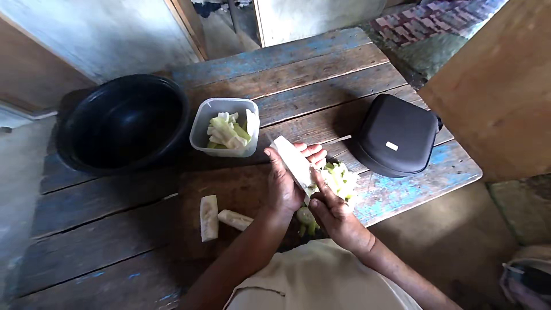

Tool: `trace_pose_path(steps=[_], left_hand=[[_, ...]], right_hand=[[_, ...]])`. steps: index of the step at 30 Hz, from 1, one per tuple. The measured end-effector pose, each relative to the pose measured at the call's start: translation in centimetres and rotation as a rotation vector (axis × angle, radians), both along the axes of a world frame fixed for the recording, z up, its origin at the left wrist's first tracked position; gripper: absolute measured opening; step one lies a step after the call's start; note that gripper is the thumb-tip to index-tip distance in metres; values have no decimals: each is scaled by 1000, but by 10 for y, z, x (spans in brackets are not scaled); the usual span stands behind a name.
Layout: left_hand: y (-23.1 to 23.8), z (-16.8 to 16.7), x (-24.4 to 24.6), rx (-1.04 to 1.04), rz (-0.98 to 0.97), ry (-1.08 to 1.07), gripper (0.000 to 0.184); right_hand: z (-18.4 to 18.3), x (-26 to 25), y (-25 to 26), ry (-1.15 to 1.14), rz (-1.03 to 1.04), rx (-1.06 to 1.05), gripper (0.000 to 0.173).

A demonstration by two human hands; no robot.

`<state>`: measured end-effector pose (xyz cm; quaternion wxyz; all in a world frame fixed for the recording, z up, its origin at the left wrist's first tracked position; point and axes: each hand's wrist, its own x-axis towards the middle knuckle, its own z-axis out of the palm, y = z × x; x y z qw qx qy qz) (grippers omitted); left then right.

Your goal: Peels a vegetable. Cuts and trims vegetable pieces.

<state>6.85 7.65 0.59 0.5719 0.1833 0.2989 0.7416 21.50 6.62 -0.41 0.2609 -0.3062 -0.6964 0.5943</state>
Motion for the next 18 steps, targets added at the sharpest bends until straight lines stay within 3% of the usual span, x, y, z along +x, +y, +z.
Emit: trace_pose_path(steps=[5,10,15,18], left_hand=[[-3,-1,6,-85,80,50,88],[-6,-2,10,-184,138,61,79],[-9,-12,10,-202,119,87,77],[-11,-14,16,-251,118,91,70]], right_hand=[[1,-3,-1,-167,16,68,62],[0,-10,-5,-282,-101,176,61],[-8,-10,-4,-229,-89,67,62],[-17,-13,-8,-193,-164,129,61]])
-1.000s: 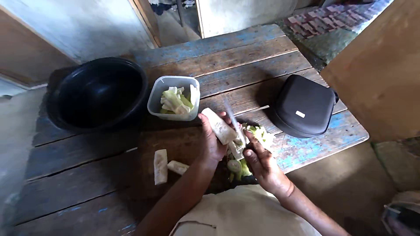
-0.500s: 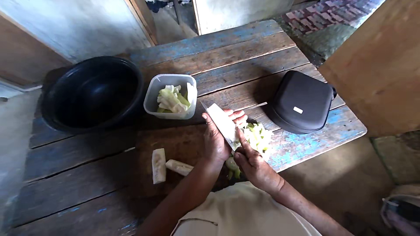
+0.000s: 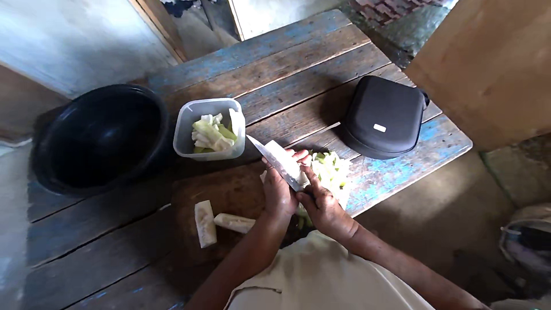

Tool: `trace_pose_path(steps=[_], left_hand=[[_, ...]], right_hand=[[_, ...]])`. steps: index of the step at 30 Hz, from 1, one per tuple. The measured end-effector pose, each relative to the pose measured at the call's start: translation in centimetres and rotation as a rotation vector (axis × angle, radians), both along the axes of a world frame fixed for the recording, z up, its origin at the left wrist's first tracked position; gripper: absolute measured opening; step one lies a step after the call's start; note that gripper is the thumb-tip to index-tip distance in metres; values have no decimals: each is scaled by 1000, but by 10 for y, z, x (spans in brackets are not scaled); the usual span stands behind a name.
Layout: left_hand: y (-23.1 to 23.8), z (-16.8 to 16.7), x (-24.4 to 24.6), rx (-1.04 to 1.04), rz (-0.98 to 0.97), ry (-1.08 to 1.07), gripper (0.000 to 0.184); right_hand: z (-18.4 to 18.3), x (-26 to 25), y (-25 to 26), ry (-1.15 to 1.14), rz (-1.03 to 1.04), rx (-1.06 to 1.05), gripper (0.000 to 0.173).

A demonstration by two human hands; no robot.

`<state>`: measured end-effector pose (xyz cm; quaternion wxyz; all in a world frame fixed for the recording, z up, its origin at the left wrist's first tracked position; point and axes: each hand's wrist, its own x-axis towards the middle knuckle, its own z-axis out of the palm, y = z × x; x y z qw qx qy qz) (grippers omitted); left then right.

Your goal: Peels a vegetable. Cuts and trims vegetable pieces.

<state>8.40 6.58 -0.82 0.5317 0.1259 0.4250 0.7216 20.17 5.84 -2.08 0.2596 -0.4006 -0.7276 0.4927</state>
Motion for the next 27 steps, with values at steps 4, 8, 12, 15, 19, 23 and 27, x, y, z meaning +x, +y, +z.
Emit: trace_pose_path(steps=[4,8,12,15,19,23,27], left_hand=[[1,-3,2,8,-8,13,69],[1,-5,0,-16,6,40,67],[-2,1,-5,-55,34,-33,58],[-6,1,-3,-73,56,-13,58],[-9,-5,4,-73,75,87,64],[-9,-7,6,-46,70,77,64],[-10,-7,-7,36,-10,2,60]], right_hand=[[-4,-4,1,-58,-54,57,57],[-1,-8,1,-152,-45,81,55],[3,-4,-2,-160,27,92,55],[4,-3,-4,-195,41,126,54],[2,-7,-5,-220,-8,142,51],[-1,-2,1,-8,9,-37,48],[-2,10,6,324,142,-299,49]])
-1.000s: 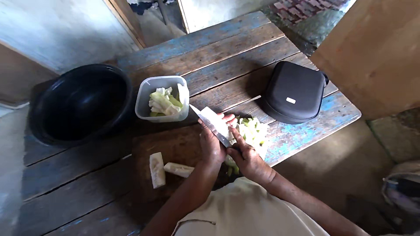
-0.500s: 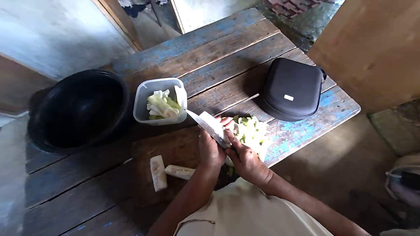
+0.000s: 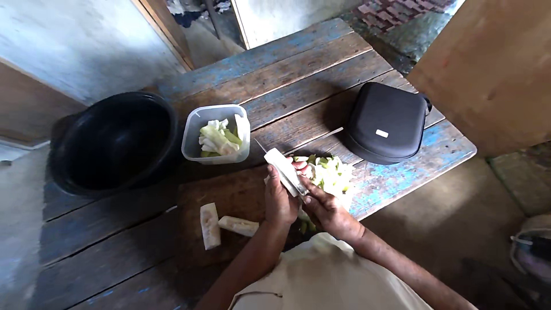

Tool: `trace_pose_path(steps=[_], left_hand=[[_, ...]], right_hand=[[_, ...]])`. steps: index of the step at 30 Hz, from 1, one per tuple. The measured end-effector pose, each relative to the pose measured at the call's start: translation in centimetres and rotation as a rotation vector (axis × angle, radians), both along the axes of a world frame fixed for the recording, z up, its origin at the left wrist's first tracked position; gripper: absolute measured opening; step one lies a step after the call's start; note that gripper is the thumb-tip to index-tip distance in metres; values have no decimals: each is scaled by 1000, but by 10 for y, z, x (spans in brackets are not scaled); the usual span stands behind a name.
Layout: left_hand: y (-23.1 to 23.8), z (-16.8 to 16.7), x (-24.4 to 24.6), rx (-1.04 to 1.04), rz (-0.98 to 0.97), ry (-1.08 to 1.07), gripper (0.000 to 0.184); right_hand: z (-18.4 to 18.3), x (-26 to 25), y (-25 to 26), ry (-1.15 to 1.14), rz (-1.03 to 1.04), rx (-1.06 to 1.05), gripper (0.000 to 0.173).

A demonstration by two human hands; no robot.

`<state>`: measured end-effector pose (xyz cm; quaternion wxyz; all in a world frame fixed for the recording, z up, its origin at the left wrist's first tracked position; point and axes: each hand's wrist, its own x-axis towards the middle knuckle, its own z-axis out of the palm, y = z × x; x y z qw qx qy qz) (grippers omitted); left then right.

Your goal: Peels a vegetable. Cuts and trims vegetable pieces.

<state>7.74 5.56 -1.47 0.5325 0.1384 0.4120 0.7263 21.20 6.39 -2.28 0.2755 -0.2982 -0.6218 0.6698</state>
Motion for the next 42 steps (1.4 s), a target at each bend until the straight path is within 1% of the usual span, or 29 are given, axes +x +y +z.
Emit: trace_pose_path(steps=[3,4,6,9,12,16,18,20,22,23,26,28,30,34,37,40,42], left_hand=[[0,-5,-11,101,-81,8,61],[3,-6,-15,130,-94,-13,66],[9,-4,-17,135,-81,-60,76],[14,2,-21,124,-35,-41,79],[16,7,-25,82,-50,-35,86],[13,13,-19,8,-13,-59,76],[13,20,-14,-40,28,-99,65],[11,26,-11,-60,56,-135,50],[10,28,-8,-69,76,-116,42],[9,26,-6,-53,79,-72,41],[6,16,-5,2,48,111,46],[4,17,-6,-14,5,99,47],[2,14,-7,-12,-37,75,49],[-1,5,-6,16,-93,86,52],[-1,1,-3,18,-79,122,53],[-1,-2,1,0,-81,203,50],[0,0,4,-33,-71,214,48]], right_hand=[[-3,1,-6,-54,0,38,48],[-4,0,-6,-85,2,66,48],[-4,0,-9,-172,9,150,49],[1,1,-10,-289,22,282,52],[2,3,-9,-324,19,336,55],[9,0,-13,-443,-24,373,55],[7,-2,-17,-460,-101,452,53],[1,-1,-17,-399,-150,518,50],[0,0,-15,-340,-148,469,48],[0,0,-15,-326,-142,434,49],[-1,1,-14,-301,-95,368,52],[0,5,-12,-314,-31,323,56],[2,7,-9,-334,-9,293,58],[4,3,-9,-413,-69,363,58],[4,-3,-9,-490,-139,389,54],[3,-2,-3,-489,-139,329,53],[-2,-1,-2,-467,-174,358,49]])
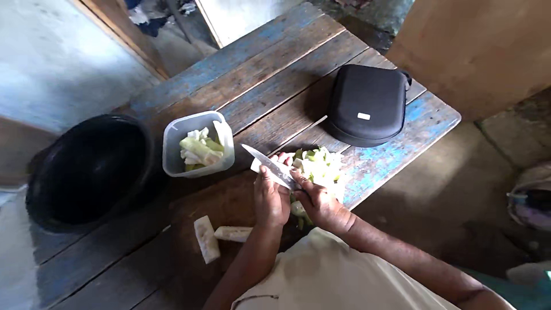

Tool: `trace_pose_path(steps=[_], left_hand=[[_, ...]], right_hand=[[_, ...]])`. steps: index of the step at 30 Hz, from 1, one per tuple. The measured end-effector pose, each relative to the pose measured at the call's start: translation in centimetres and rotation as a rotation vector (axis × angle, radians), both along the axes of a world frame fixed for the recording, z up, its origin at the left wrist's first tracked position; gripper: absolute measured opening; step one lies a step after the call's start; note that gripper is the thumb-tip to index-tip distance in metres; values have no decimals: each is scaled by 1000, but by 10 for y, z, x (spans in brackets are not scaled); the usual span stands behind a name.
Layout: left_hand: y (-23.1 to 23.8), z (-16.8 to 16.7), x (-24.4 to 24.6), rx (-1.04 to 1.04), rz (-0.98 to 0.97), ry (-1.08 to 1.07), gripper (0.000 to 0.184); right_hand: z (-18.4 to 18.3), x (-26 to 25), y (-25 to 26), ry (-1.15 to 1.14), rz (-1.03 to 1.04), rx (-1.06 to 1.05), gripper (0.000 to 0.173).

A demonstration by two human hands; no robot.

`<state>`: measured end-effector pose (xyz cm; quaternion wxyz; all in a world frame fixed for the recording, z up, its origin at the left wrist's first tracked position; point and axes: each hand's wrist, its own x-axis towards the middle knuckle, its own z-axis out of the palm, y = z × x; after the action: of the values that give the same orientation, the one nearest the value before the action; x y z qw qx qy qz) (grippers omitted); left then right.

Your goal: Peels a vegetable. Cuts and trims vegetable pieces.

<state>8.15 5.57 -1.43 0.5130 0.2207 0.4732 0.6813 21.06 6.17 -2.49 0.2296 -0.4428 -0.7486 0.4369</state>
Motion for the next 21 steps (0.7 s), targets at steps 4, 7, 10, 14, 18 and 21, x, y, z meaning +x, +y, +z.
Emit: trace_pose_path(steps=[4,7,10,14,18,21], left_hand=[[1,-3,5,-29,10,0,36],[9,-4,6,-92,52,22,24],[12,-7,2,-131,68,75,20],[11,-11,-5,-124,38,108,19],[14,-15,-11,-232,56,163,9],[14,-9,-15,-295,51,199,13]], right_hand=[[-13,-1,3,59,-87,81,45],[-19,0,9,92,-116,75,43],[-18,2,13,138,-114,-31,42],[-16,7,20,364,-115,-279,38],[-7,11,26,531,-154,-629,40],[-15,15,27,492,-160,-599,44]])
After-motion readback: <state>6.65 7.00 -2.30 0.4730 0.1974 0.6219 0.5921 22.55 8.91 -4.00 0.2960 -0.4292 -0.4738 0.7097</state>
